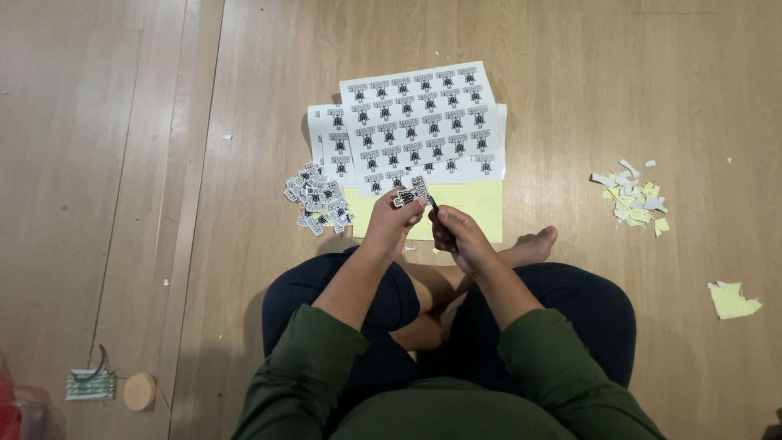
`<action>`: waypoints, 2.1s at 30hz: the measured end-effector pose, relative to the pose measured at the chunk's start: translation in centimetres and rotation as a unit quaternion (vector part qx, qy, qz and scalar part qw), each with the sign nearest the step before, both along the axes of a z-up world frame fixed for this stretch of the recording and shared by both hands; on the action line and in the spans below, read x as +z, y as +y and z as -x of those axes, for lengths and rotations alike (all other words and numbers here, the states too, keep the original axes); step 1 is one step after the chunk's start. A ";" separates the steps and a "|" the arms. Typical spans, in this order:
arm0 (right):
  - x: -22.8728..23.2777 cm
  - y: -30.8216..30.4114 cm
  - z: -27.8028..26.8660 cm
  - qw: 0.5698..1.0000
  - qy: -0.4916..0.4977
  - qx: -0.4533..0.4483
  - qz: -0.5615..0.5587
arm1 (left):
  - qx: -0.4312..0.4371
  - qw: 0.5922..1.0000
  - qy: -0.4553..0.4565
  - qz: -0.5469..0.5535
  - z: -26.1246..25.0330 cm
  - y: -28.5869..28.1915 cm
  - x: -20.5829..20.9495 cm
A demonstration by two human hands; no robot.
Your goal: The person sits on the floor and uses scissors to cut small printed designs from a sheet of paper. They hold the paper with one hand and carefully cut around the shapes, placing the cut pieces into a pile on the floor.
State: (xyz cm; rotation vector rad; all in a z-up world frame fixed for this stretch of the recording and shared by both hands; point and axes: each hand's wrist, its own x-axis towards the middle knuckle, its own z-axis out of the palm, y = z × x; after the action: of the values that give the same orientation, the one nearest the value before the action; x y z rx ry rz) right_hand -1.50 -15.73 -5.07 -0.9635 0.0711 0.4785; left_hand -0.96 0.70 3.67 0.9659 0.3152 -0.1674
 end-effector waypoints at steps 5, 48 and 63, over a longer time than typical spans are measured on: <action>-0.1 0.1 0.1 1.000 -0.003 -0.005 -0.004 | -0.001 1.000 -0.003 0.002 0.0 -0.1 -0.3; 4.7 0.2 -0.3 0.976 0.095 -0.191 0.053 | -0.105 0.909 -0.039 -0.402 -1.4 0.2 -4.1; 0.5 -0.9 -0.7 0.966 0.108 -0.188 0.142 | -0.213 0.821 -0.032 -0.529 -3.8 5.3 -3.9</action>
State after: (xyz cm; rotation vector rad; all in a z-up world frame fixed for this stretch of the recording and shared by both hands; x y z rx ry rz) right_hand -0.75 -16.65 -4.59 -1.1449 0.5226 0.2215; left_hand 2.88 6.01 -0.20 2.1546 0.0977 -0.3857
